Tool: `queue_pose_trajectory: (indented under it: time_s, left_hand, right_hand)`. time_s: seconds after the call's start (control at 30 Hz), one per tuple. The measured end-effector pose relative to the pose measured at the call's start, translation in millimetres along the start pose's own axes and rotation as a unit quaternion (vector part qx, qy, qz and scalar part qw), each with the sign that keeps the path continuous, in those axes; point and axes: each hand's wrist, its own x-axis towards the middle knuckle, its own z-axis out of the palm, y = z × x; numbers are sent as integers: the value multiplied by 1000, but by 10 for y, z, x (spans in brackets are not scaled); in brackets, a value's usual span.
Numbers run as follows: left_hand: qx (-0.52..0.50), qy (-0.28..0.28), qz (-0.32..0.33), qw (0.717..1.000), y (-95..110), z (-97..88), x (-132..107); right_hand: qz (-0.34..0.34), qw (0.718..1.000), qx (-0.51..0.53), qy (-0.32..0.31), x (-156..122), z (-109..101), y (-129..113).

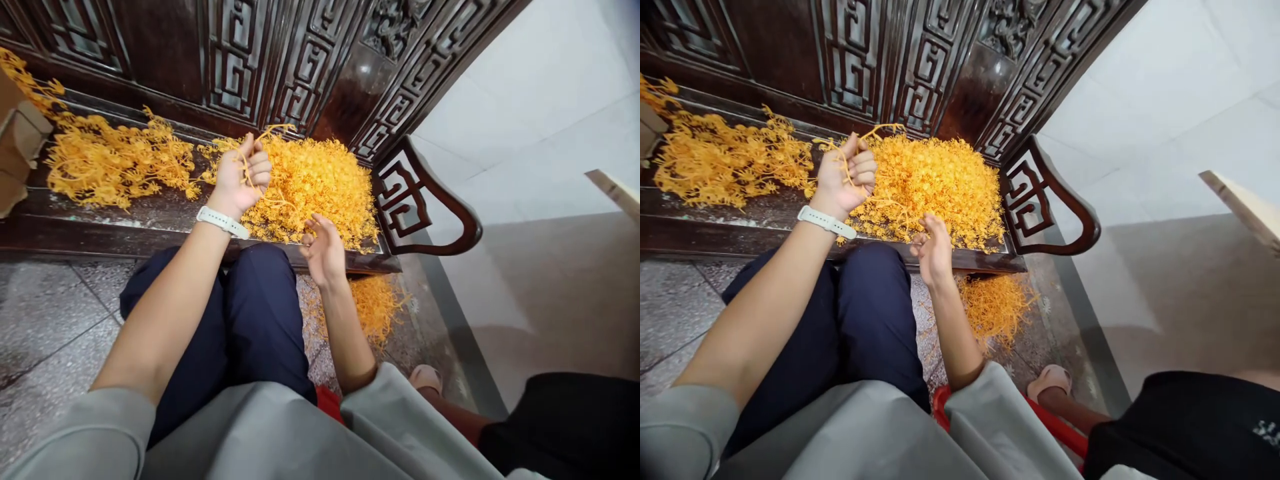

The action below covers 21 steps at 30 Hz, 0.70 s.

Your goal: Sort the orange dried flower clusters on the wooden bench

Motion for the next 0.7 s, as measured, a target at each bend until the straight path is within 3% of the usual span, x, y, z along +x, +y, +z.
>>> queue_pose_trajectory:
  time_s: [0.13,0.27,0.37,0.43,0.47,0.53,0.57,0.63,0.7]
  left_hand:
    - [34,-5,-74,997,-228,18,-22]
    - [111,-10,-128,985,-292,-21,53]
    - [234,-65,-119,963,-198,-80,93]
    - [352,-117,-87,925,-48,-141,92]
    - [415,-128,-63,898,53,-181,87]
    - [557,-102,-27,824,291,-282,79]
    - [637,-74,-29,766,418,-346,79]
    - [794,-27,-83,602,657,-502,84]
    - [894,-18,-183,409,832,-686,83]
  right_hand:
    - [-15,993,-105,-56,-82,15,143]
    - [-24,986,-126,-104,-207,-158,79]
    - [-67,972,-169,-149,-438,-545,-194]
    - [-133,962,-189,-145,-632,-983,-456]
    - [-199,956,-183,-114,-721,-1252,-587]
    - [-308,940,-147,-2,-850,-1840,-791]
    - [-338,932,-121,50,-886,-2131,-840]
    - [-362,898,-112,226,-909,-2629,-794]
    - [-230,901,-173,324,-901,-2943,-545]
